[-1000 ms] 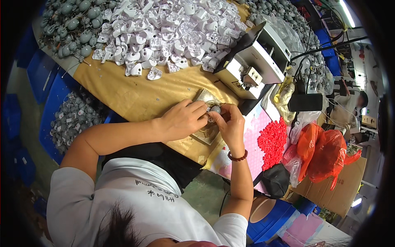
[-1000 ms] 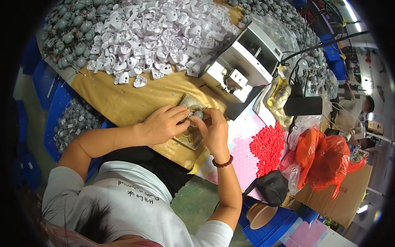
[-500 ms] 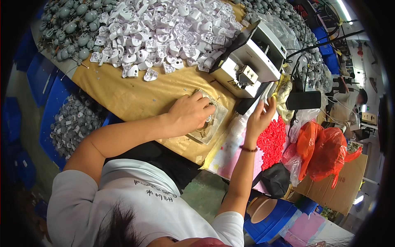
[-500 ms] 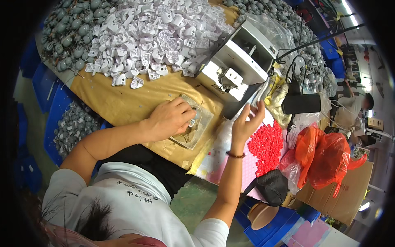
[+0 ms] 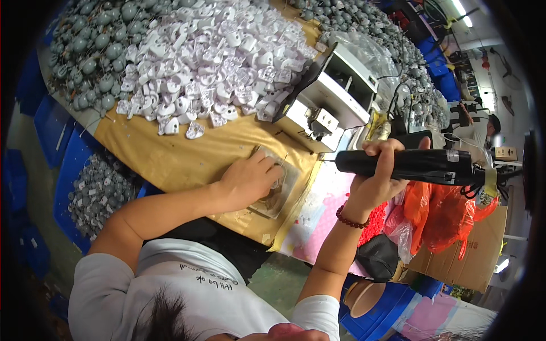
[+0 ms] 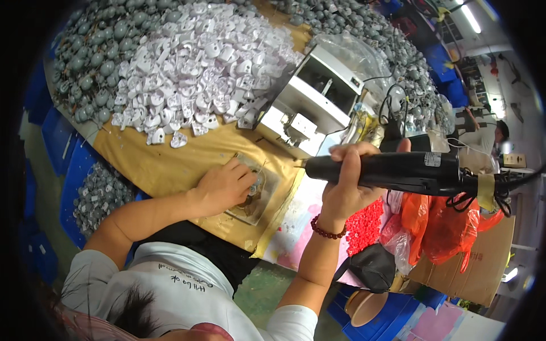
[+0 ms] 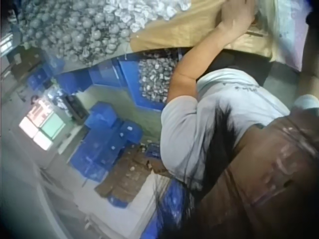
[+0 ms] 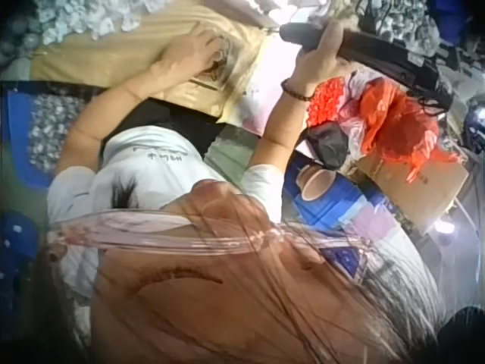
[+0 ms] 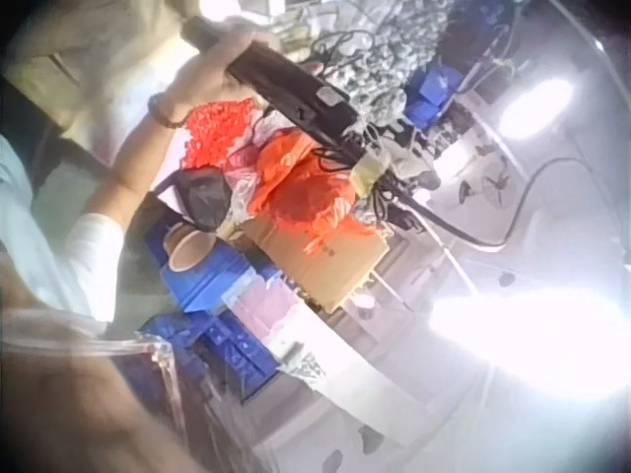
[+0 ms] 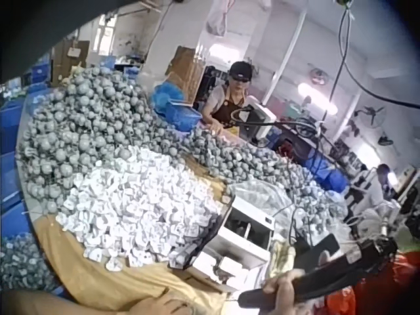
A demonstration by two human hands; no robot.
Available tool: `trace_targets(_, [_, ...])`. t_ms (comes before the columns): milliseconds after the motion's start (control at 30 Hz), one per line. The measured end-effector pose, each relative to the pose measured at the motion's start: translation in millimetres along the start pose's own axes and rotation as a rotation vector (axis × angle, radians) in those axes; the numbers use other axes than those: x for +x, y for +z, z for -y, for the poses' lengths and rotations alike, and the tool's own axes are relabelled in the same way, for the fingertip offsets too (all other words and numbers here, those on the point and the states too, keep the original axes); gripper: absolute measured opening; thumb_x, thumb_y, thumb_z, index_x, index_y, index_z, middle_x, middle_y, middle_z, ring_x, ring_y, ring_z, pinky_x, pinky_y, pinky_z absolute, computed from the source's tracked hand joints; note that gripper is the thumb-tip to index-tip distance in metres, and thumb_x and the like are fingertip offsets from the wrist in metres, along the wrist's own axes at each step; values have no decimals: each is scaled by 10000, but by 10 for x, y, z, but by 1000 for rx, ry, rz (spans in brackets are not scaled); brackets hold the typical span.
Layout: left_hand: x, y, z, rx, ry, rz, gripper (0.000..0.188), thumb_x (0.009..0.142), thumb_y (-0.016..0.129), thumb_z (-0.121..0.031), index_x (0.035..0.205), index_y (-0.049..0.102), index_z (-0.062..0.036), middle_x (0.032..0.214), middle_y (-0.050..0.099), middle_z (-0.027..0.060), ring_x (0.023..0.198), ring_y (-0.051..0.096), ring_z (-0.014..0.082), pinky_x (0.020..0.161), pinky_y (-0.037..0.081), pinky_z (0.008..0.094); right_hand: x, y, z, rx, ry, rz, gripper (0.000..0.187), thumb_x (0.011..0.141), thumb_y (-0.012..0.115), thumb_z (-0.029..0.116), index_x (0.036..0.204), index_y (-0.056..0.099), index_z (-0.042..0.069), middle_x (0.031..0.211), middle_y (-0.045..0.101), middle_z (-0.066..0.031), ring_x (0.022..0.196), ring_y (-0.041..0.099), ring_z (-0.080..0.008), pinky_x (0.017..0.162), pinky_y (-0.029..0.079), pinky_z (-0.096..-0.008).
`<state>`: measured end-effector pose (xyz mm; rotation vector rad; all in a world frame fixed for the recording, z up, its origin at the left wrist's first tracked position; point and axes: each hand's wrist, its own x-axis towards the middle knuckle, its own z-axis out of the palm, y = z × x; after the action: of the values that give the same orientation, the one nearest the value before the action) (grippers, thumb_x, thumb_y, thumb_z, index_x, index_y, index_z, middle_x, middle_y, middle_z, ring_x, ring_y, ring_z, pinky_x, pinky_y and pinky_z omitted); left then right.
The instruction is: Assembling small spherical toy parts using white paper-like inserts and an electric screwdriver.
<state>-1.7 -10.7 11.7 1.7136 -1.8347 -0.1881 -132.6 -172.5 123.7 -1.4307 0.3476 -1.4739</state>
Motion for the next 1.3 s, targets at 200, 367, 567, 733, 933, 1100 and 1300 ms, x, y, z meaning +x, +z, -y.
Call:
trace_targets(200, [-3, 79, 2, 11, 0, -28, 246, 739, 707, -139, 961, 620, -78, 904, 578, 70, 903, 562, 268, 635, 531, 360, 358, 323, -330, -38, -25, 32, 603, 870, 588, -96, 1397, 303, -29, 733, 607, -84, 596, 593, -157, 617, 520, -310])
trace_targets(367, [-5, 57, 40, 5, 6, -26, 242, 740, 707, -150, 954, 614, -82, 911, 568, 68, 906, 551, 261, 635, 534, 340, 473, 338, -593, -176, 235, 47, 302, 864, 647, -37, 1074, 434, 1, 781, 632, -77, 577, 604, -140, 588, 518, -286])
trace_targets(567, [-8, 53, 13, -39, -32, -36, 265, 734, 708, -145, 977, 638, -66, 932, 598, 86, 938, 569, 291, 682, 536, 397, -132, 342, -218, -23, 374, 148, 672, 873, 592, -44, 1460, 265, -46, 816, 597, -97, 594, 590, -176, 566, 502, -335])
trace_targets(733, [-13, 16, 34, -56, -36, -2, 254, 738, 703, -137, 968, 616, -76, 895, 572, 72, 909, 559, 293, 698, 523, 394, -538, 334, -106, 79, 314, 151, 802, 818, 572, -149, 1496, 159, -36, 780, 611, -88, 616, 598, -162, 613, 513, -299])
trace_targets(933, [-13, 25, -8, -47, -75, 38, 248, 737, 705, -155, 961, 622, -92, 922, 570, 64, 960, 550, 273, 694, 532, 369, -684, 282, -172, 59, 252, 162, 810, 817, 575, -152, 1498, 160, -7, 783, 606, -96, 637, 595, -159, 631, 520, -301])
trace_targets(1100, [-21, 37, -6, -39, -56, -16, 236, 737, 702, -149, 948, 609, -102, 913, 560, 61, 953, 551, 274, 671, 536, 367, -759, 263, -187, 88, 238, 186, 823, 815, 594, -133, 1487, 146, 24, 792, 597, -107, 651, 594, -170, 644, 522, -306])
trace_targets(1300, [-11, 9, 35, -96, -10, -41, 277, 723, 711, -142, 962, 573, -120, 933, 538, 56, 926, 547, 276, 658, 528, 376, -1034, 171, -260, 9, 89, 298, 847, 814, 654, -74, 1482, 157, 83, 852, 583, -99, 705, 598, -165, 696, 525, -312])
